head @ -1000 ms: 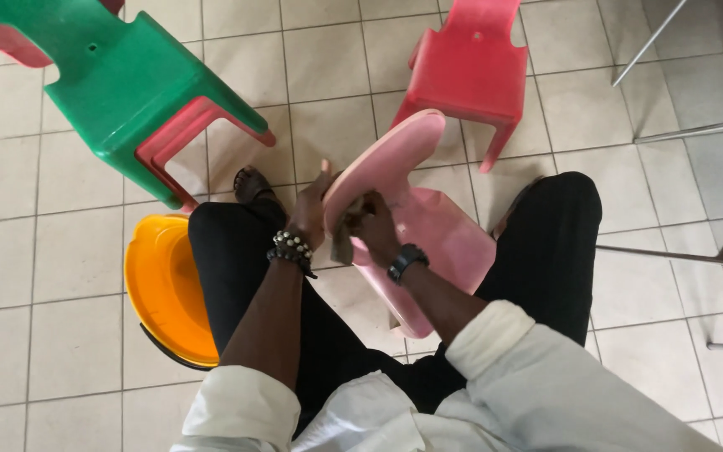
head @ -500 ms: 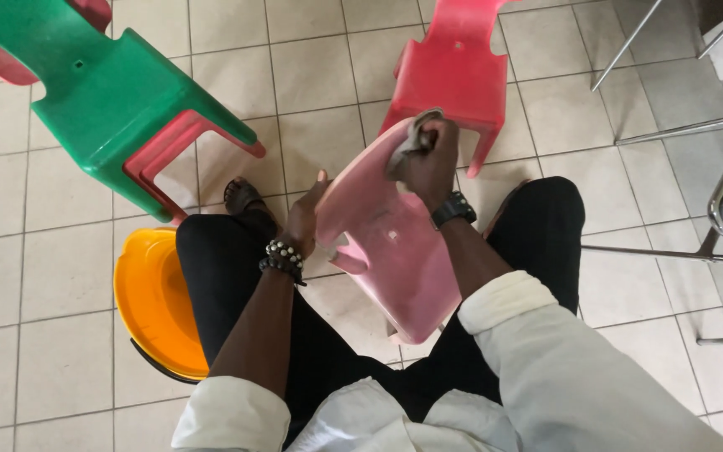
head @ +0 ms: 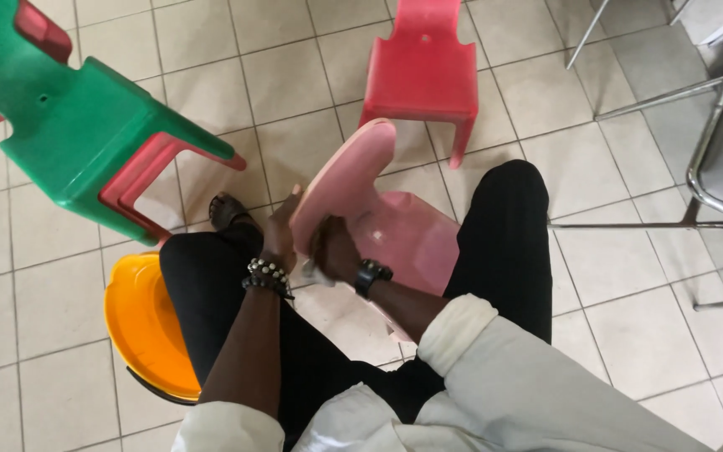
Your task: Wiping and cleaning small plastic chairs with a cloth.
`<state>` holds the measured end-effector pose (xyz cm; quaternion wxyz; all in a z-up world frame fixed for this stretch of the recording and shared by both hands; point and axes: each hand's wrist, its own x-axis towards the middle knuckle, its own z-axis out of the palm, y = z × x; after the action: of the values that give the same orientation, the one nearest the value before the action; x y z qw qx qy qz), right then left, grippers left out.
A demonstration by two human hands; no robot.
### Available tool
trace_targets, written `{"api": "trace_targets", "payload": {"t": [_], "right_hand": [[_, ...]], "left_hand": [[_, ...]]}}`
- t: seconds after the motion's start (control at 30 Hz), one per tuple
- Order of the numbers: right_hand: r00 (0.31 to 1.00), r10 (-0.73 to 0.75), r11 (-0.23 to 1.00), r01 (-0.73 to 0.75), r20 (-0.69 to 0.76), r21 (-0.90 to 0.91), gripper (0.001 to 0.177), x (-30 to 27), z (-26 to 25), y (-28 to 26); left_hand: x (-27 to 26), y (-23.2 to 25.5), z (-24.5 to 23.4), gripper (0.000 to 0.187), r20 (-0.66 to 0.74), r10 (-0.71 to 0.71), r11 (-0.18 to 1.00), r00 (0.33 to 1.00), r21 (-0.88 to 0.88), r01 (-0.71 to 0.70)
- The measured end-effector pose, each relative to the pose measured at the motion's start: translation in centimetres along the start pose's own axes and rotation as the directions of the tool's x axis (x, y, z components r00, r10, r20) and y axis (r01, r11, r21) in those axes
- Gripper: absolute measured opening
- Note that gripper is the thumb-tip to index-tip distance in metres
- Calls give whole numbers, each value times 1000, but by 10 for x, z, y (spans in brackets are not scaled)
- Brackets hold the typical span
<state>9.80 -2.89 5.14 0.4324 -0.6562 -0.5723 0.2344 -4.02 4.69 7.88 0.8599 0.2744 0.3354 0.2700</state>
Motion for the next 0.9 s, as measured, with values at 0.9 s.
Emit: {"api": "trace_targets", "payload": {"t": [0.9], "right_hand": [[941, 206, 960, -247, -270, -131, 42, 86, -12, 240]], "left_hand": [[-1, 9, 20, 55, -145, 178, 972, 973, 183, -150]]}}
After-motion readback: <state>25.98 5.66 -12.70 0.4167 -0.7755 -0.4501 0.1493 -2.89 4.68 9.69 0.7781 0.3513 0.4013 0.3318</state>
